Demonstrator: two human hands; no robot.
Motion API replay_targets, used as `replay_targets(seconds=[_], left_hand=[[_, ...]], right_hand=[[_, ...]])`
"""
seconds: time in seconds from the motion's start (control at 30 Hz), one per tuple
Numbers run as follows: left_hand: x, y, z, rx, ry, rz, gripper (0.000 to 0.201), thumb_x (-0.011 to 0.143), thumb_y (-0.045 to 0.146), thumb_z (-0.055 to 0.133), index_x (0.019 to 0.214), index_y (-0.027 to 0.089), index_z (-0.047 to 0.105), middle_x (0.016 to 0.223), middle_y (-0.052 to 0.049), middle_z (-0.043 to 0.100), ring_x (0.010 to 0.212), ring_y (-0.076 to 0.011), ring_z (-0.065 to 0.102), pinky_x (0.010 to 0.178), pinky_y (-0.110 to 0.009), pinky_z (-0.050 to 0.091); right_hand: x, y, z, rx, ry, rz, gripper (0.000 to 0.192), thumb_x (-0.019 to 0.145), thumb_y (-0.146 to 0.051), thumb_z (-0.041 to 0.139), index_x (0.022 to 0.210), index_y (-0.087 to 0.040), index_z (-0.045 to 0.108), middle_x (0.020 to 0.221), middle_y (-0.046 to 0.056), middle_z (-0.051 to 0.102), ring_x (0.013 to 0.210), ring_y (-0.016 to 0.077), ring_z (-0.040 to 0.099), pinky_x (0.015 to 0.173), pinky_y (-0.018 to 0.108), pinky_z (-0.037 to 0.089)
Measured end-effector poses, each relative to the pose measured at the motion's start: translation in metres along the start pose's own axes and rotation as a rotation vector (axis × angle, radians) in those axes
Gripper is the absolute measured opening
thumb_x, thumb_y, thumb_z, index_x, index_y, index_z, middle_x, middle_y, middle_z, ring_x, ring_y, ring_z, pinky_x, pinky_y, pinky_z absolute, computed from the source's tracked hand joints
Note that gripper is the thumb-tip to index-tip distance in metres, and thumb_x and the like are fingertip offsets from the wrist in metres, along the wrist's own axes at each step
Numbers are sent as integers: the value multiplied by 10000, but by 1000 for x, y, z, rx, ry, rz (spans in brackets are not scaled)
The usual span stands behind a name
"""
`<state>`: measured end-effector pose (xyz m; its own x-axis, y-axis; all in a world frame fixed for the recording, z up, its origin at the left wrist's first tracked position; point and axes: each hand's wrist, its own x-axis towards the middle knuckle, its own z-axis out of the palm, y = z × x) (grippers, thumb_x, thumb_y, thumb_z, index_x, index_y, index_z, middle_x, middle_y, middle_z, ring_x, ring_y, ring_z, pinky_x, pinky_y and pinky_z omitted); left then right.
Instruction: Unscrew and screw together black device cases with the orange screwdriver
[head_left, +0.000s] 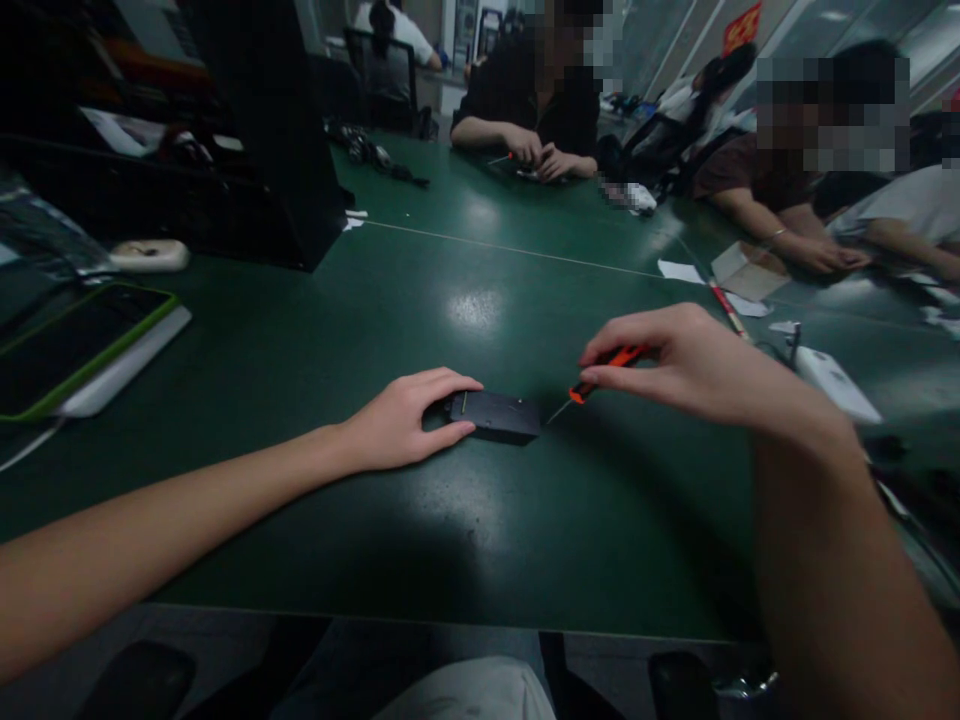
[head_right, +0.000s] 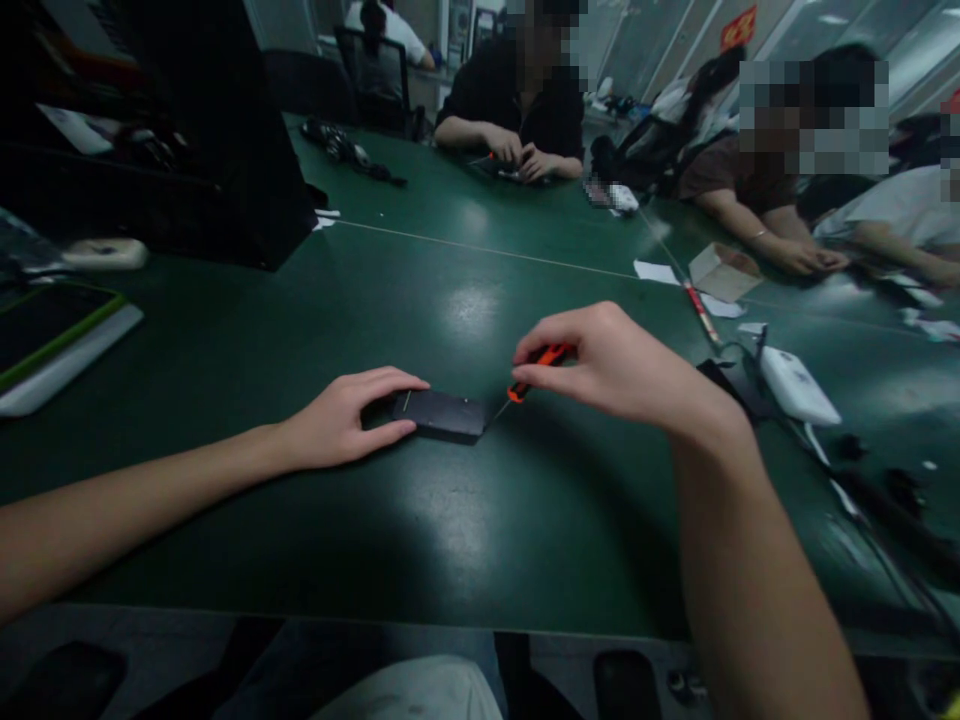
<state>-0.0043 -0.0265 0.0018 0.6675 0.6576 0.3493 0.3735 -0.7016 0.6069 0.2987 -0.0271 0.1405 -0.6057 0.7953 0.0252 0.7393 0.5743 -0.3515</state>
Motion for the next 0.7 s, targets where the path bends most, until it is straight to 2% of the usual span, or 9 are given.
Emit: replay_targets(seconds=[0.13, 0.23, 0.37, 0.5, 0.57, 0.7], left_hand=[[6, 2, 4, -30, -14, 47, 458, 951, 361, 666, 1359, 172, 578, 1319, -102, 650, 1201, -247, 623, 1034, -386, 496], [11, 3, 6, -51, -24, 59, 452, 933, 351, 696, 1339, 178, 596, 1305, -94, 664, 1192, -243, 631, 1030, -382, 499], [13, 4, 6, -60, -34, 34, 423, 931, 362, 706, 1303, 180, 619, 1264, -86, 679, 1146, -234, 650, 991, -364, 513], [12, 5, 5, -43, -39, 17, 406, 935, 366, 703, 1292, 188, 622, 1259, -78, 678, 1150, -231, 645, 983, -351, 510], [12, 6, 4, -34, -44, 12, 406, 936, 371, 703, 1291, 191, 622, 1258, -74, 677, 1149, -231, 642, 984, -349, 506], [12, 7, 4, -20, -51, 3, 399, 940, 391, 694, 1278, 190, 626, 1247, -76, 681, 1139, -235, 642, 984, -356, 502]], right_hand=[[-20, 17, 26, -141, -47, -60, 320, 990, -424, 562, 951, -191, 778, 877, 48, 744, 748, 147, 683, 678, 268, 485], [-31, 20, 44, -314, -8, -118, 379, 1020, -412, 512, 858, -180, 764, 738, 30, 686, 632, 126, 636, 597, 262, 434], [-41, 22, 52, -544, 257, -217, 449, 1001, -375, 550, 605, -172, 614, 556, -5, 531, 491, 102, 503, 493, 277, 322], [-49, 26, 47, -628, 523, -230, 441, 947, -257, 626, 536, -175, 490, 502, -33, 453, 442, 67, 408, 447, 261, 263], [-50, 27, 46, -646, 582, -219, 439, 934, -234, 634, 532, -177, 468, 491, -37, 444, 440, 64, 402, 438, 254, 260], [-47, 25, 50, -669, 584, -231, 441, 927, -234, 637, 527, -181, 459, 485, -40, 449, 436, 65, 398, 428, 256, 256]])
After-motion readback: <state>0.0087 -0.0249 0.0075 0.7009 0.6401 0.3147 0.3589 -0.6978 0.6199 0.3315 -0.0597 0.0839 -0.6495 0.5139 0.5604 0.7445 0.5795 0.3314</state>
